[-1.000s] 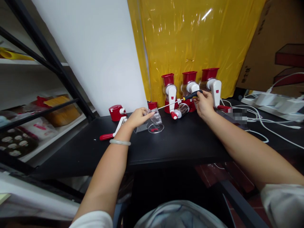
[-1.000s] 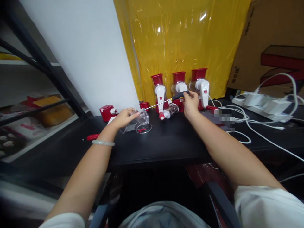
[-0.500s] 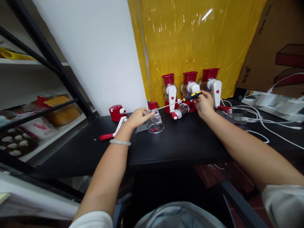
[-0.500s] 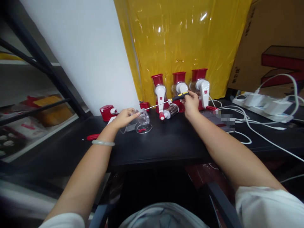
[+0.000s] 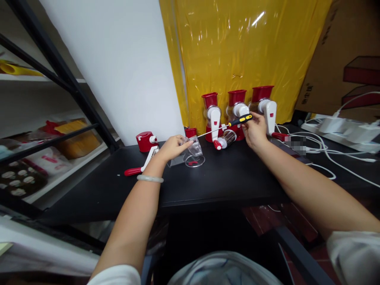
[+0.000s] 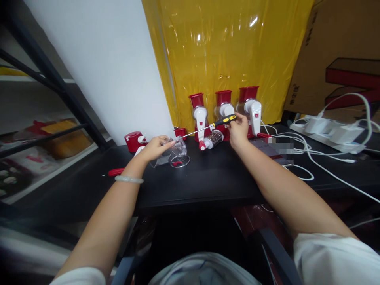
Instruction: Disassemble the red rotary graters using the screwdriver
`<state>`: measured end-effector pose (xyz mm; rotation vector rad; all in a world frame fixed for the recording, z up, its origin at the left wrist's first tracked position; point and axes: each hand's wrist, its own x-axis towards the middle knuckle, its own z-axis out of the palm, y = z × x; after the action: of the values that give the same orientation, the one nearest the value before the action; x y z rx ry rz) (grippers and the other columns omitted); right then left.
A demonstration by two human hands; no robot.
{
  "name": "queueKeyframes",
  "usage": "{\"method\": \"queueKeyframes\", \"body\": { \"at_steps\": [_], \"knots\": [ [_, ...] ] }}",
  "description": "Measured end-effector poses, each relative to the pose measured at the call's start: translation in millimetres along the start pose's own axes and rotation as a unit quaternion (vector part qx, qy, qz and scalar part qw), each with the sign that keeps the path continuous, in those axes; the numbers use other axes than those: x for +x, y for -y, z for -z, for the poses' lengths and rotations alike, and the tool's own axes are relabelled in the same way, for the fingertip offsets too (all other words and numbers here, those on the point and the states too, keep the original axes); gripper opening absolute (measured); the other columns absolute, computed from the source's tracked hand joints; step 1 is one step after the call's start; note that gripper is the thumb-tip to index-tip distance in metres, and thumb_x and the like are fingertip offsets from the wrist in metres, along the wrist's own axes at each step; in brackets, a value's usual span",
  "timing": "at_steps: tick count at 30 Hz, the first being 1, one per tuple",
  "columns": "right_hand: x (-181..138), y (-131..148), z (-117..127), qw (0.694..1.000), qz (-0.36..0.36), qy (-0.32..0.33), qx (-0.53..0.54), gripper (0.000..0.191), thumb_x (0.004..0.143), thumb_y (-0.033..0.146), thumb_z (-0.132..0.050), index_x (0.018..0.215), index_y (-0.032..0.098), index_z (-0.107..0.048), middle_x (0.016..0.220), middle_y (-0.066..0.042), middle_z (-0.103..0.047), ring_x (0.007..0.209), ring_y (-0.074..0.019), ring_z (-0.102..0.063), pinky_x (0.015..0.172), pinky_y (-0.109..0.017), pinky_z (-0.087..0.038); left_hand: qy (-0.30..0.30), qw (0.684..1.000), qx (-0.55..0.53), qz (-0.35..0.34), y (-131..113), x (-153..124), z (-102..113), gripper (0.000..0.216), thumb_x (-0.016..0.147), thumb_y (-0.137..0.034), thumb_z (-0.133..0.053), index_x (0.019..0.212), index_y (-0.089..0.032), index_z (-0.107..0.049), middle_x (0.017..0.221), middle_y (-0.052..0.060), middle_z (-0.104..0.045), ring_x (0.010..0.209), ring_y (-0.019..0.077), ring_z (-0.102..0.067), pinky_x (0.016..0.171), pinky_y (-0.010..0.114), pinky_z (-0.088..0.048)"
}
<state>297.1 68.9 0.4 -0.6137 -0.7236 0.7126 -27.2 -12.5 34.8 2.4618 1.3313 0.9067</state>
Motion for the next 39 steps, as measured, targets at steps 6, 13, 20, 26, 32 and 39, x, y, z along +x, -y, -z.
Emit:
{"method": "queueKeyframes", "body": {
  "at_steps": [6, 13, 20, 26, 32, 39],
  "knots": [
    [-1, 2, 1, 1.0, -0.028, 0.003, -0.003, 0.031, 0.071, 0.015, -0.061, 0.098, 0.027, -0.052, 0.084, 0.007, -0.059, 0.062, -0.0057, -0.057, 0.058, -0.019, -0.05, -0.005, 1.0, -0.001, 0.007, 0, -1, -1, 0.06, 0.087, -0.063, -0.053, 0.048, -0.017, -0.049, 0.075, 0.004, -0.055, 0.065, 0.013, -0.05, 0.067, 0.031, -0.04],
    [0, 1, 1, 0.999, -0.044, 0.0, 0.002, 0.016, 0.083, 0.028, -0.057, 0.098, 0.028, -0.051, 0.081, 0.005, -0.061, 0.061, -0.0089, -0.059, 0.056, -0.024, -0.052, -0.002, 1.0, 0.001, 0.012, 2, -1, -1, 0.058, 0.087, -0.064, -0.053, 0.051, -0.018, -0.052, 0.077, 0.004, -0.057, 0.066, 0.014, -0.052, 0.066, 0.031, -0.041],
    [1, -5, 1, 1.0, -0.023, -0.017, -0.01, 0.031, 0.074, 0.023, -0.069, 0.094, 0.026, -0.046, 0.086, 0.005, -0.06, 0.066, -0.0071, -0.062, 0.056, -0.019, -0.052, -0.001, 1.0, 0.002, 0.002, 1, 0, -1, 0.059, 0.088, -0.062, -0.052, 0.049, -0.018, -0.049, 0.075, 0.004, -0.055, 0.065, 0.0133, -0.051, 0.067, 0.031, -0.041],
    [2, -1, 0, 0.999, -0.05, -0.016, -0.001, 0.022, 0.075, 0.017, -0.062, 0.09, 0.023, -0.048, 0.081, 0.004, -0.059, 0.066, -0.0077, -0.062, 0.056, -0.018, -0.052, -0.003, 1.0, 0.003, 0.009, 1, 0, -1, 0.058, 0.088, -0.062, -0.052, 0.05, -0.018, -0.048, 0.073, 0.003, -0.054, 0.064, 0.0133, -0.05, 0.065, 0.031, -0.04],
    [-7, 9, -6, 0.998, -0.057, -0.031, 0.009, 0.018, 0.077, 0.015, -0.056, 0.092, 0.024, -0.051, 0.082, 0.005, -0.061, 0.065, -0.0063, -0.061, 0.056, -0.017, -0.051, -0.003, 1.0, 0.0, 0.007, 0, 0, 0, 0.059, 0.087, -0.063, -0.053, 0.048, -0.018, -0.048, 0.072, 0.004, -0.053, 0.065, 0.0137, -0.051, 0.067, 0.031, -0.041],
    [-4, 3, -4, 0.999, -0.04, 0.005, -0.004, 0.026, 0.075, 0.021, -0.063, 0.098, 0.027, -0.05, 0.084, 0.006, -0.06, 0.061, -0.0063, -0.06, 0.051, -0.017, -0.047, -0.004, 1.0, -0.003, -0.003, -2, -1, 0, 0.059, 0.088, -0.063, -0.052, 0.049, -0.018, -0.052, 0.075, 0.004, -0.056, 0.067, 0.0136, -0.053, 0.07, 0.03, -0.042]
  ]
}}
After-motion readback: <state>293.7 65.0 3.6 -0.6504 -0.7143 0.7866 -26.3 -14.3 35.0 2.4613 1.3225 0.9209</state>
